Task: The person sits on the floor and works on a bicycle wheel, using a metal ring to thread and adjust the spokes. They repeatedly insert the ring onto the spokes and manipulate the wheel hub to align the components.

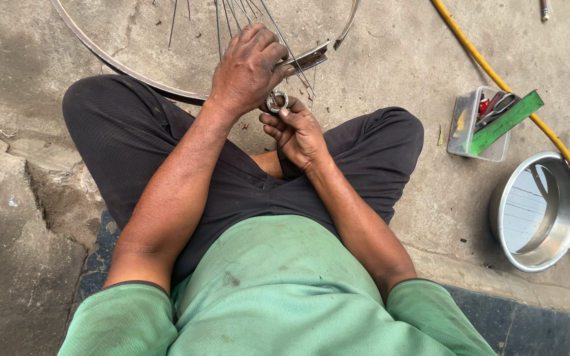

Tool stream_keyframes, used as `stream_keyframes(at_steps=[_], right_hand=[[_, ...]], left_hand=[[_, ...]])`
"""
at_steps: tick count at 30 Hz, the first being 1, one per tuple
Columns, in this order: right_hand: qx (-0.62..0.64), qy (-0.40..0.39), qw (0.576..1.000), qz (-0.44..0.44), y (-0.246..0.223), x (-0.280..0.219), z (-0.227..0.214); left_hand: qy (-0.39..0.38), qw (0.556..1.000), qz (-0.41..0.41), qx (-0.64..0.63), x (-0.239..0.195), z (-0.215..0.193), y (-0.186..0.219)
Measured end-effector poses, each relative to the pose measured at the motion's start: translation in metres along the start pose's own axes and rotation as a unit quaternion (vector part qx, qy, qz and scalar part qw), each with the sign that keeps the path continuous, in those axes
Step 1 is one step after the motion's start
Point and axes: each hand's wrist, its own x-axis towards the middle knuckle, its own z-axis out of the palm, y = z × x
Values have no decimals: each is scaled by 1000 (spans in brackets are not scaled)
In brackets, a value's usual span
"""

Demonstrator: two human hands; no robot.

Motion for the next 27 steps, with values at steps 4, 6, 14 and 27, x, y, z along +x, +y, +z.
stream_keyframes(at_steps=[4,6,14,27], right_hand=[[-9,-15,1000,13,3,0,4],[-4,-18,1000,18,3,1,4],[-61,42,996,46,2,0,2],[-81,50,995,16,6,0,1]], left_hand=[[-2,1000,-2,-2,0,0,0],[-3,1000,0,1,0,-1,0],[-19,1000,-7,-6,-1,-2,4],[-24,1000,-13,-11,-1,-3,4]])
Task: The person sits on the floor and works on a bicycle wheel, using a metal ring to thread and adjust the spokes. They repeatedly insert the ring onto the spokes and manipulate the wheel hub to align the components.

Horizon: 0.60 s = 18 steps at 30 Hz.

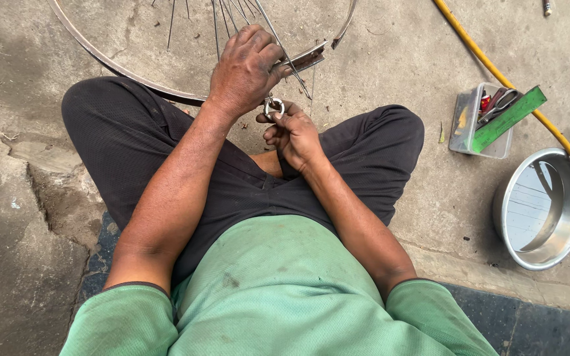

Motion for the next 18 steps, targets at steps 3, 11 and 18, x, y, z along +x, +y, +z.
stream_keyframes(at_steps=[3,11,18], right_hand=[[46,-12,998,46,0,2,2],[-264,33,955,-132,1,-2,15],[-366,68,913,-165,-8,-5,17]], left_hand=[[24,1000,11,15,1,0,1],[17,1000,7,-1,1,-1,0],[25,1000,12,10,0,-1,-1]])
